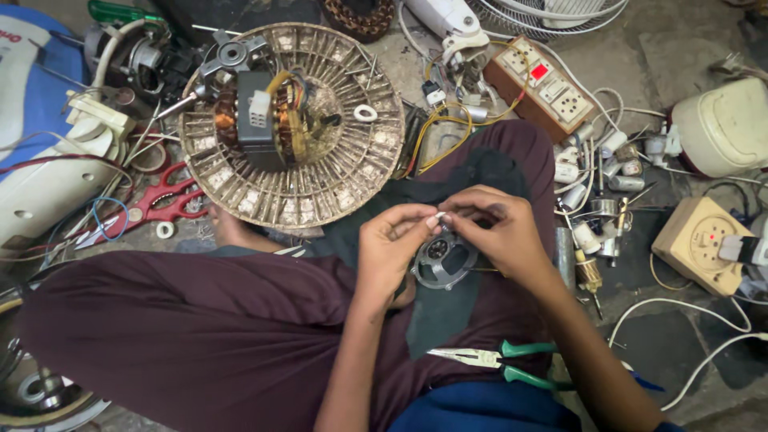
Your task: The person sits on the floor and uses a screwdriver to adjust a small circular metal component, likely a fan capacitor or motor part. They repeatedly insert the screwdriver into the center of the component and turn it while holding the part steady with their other hand.
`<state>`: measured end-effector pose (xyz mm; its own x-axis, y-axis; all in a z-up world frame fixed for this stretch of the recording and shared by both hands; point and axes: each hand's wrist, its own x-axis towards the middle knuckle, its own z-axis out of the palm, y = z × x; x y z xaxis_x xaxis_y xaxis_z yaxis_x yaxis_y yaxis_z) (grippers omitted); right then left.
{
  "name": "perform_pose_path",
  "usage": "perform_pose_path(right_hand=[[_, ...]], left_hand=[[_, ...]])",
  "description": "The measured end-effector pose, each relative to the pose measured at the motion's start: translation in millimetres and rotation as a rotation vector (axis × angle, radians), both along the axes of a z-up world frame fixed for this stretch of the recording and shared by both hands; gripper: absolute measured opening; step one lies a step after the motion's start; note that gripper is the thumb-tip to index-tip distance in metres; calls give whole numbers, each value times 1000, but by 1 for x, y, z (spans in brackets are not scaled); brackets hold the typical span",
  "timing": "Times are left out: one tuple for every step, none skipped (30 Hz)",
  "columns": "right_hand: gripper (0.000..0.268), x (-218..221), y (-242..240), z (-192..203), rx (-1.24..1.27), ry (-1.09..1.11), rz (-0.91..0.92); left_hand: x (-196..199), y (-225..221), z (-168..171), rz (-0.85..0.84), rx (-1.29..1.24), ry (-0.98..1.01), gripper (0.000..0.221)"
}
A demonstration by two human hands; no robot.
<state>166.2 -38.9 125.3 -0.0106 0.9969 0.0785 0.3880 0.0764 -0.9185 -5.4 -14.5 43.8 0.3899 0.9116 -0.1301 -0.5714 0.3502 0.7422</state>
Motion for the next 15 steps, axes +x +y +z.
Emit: perform_pose_path(right_hand=[[15, -1, 0, 1, 46, -67, 6], [15, -2, 1, 2, 92, -133, 11], [14, -3, 0, 4, 137, -199, 16], [14, -4, 0, 5, 180, -236, 25], [14, -5, 1, 7, 220, -272, 34], [14, -6, 1, 8, 261, -307, 42], [16, -9, 1, 9, 326, -387, 74], [17, -11, 0, 11, 391, -467, 106], [18, -14, -1, 11, 456, -548, 138], [18, -17, -3, 12, 459, -562, 133], [19, -20, -3, 12, 464, -577, 127], [19, -22, -4, 12, 469, -593, 121], [18, -24, -4, 11, 379, -501, 83], [16, -24, -4, 9, 289, -410, 45], [15, -23, -4, 6, 200, -320, 5]], left_hand=[[1, 0, 1, -6, -12, -20, 19], [1, 1, 2, 2, -8, -13, 18], [2, 0, 2, 8, -5, -7, 18], [2, 0, 3, 15, -2, 0, 17], [2, 0, 3, 16, 21, 37, 15], [3, 1, 4, 16, 43, 74, 13], [2, 1, 4, 14, 63, 113, 11], [1, 1, 5, 17, 113, 209, 9], [0, 1, 6, 18, 165, 305, 8], [-2, 0, 7, 19, 216, 402, 6], [-3, -1, 9, 15, 202, 386, 6], [-3, -3, 11, 11, 188, 370, 6], [-4, -3, 13, 6, 176, 353, 6], [-5, -3, 16, -5, 187, 308, 7], [-7, -3, 18, -19, 199, 261, 8]])
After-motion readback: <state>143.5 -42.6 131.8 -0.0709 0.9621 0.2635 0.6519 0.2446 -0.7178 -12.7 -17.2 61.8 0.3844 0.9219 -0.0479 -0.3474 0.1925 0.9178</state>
